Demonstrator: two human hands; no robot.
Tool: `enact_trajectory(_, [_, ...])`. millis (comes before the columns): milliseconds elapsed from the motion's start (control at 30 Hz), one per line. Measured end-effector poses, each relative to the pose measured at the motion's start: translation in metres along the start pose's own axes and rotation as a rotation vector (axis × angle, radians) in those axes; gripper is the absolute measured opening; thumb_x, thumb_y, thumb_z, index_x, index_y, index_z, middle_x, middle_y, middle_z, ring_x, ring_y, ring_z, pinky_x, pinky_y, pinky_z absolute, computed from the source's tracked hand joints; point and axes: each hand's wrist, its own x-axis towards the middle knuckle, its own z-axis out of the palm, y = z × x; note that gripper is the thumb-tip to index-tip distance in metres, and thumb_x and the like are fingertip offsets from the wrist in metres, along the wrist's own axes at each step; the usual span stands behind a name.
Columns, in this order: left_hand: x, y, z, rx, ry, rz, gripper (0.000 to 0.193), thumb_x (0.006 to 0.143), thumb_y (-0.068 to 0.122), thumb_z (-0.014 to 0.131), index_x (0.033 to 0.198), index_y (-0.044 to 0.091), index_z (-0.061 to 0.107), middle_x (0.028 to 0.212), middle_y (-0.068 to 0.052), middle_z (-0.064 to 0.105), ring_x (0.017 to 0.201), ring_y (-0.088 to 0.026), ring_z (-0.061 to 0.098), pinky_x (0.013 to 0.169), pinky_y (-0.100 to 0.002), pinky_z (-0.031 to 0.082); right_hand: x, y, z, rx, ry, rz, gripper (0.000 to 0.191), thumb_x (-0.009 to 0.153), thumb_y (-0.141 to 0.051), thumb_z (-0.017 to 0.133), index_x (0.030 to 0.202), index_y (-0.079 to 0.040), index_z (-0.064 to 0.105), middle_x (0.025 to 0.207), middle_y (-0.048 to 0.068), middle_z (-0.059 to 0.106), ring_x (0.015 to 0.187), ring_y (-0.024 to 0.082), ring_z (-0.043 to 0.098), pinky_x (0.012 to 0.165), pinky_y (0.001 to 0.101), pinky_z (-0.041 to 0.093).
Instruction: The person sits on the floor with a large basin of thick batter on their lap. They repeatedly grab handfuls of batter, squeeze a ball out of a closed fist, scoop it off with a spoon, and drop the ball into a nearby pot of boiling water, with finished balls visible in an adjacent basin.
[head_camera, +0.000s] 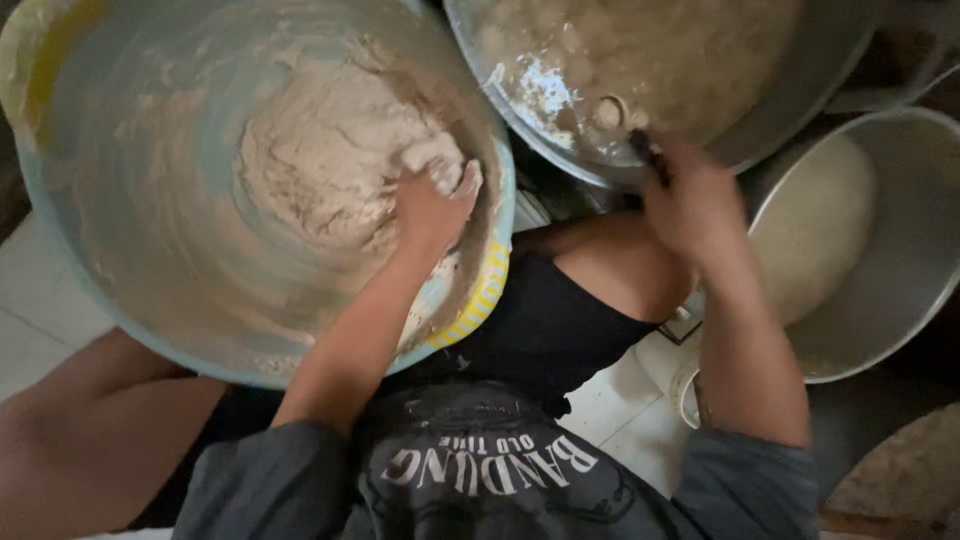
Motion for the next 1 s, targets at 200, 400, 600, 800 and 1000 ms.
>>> enact_trajectory(200, [-0.005, 0.006, 0.008, -0.08, 0.017, 0.239, 0.021, 0.086, 0.022, 0.082, 0.085, 0.005, 0.069, 0.076, -0.017, 0.069, 0.075, -0.041, 0.068, 0.066, -0.047, 0.054, -0.004, -0.012, -0.002, 0.248, -0.061, 0.133, 0.035, 0.099, -0.01, 0.065, 0.134, -0.005, 0.066, 0.105, 0.02, 0.074, 0.092, 0.028, 0.073, 0.081, 0.0373, 0.056])
enact_trajectory(400, [-0.002, 0.03, 0.001, -0.161, -0.025, 0.346, 0.033, 0.072, 0.019, 0.083, 0.095, 0.001, 0.067, 0.081, -0.02, 0.069, 0.075, -0.043, 0.069, 0.065, -0.047, 0.056, -0.024, -0.071, 0.026, 0.415, -0.237, -0.119, 0.042, 0.098, -0.011, 0.066, 0.14, -0.002, 0.06, 0.108, 0.019, 0.073, 0.089, 0.023, 0.072, 0.078, 0.0345, 0.056])
enact_trajectory(600, [0.005, 0.029, 0.008, -0.005, -0.217, 0.102, 0.022, 0.072, 0.008, 0.074, 0.093, 0.002, 0.069, 0.085, -0.025, 0.071, 0.085, -0.045, 0.07, 0.074, -0.049, 0.056, -0.012, -0.074, 0.038, 0.594, -0.458, 0.031, 0.044, 0.099, -0.012, 0.065, 0.142, -0.005, 0.058, 0.1, 0.011, 0.073, 0.081, 0.016, 0.067, 0.072, 0.0303, 0.054])
enact_trajectory(800, [0.046, -0.066, 0.004, 0.689, -0.238, 0.063, 0.028, 0.083, 0.015, 0.069, 0.108, 0.001, 0.069, 0.1, -0.025, 0.073, 0.096, -0.044, 0.069, 0.085, -0.054, 0.053, 0.003, -0.028, 0.031, 0.735, -0.423, 0.252, 0.048, 0.097, -0.012, 0.061, 0.145, -0.007, 0.057, 0.1, 0.004, 0.07, 0.067, 0.011, 0.057, 0.058, 0.0288, 0.049])
enact_trajectory(1000, [0.171, -0.156, -0.1, 1.305, -0.005, 0.516, 0.03, 0.095, 0.023, 0.064, 0.117, 0.004, 0.071, 0.096, -0.023, 0.072, 0.087, -0.044, 0.068, 0.077, -0.059, 0.05, 0.038, 0.041, 0.011, -0.017, 0.048, 0.0, 0.038, 0.102, -0.01, 0.064, 0.139, -0.001, 0.065, 0.114, 0.026, 0.07, 0.105, 0.042, 0.07, 0.085, 0.0467, 0.055])
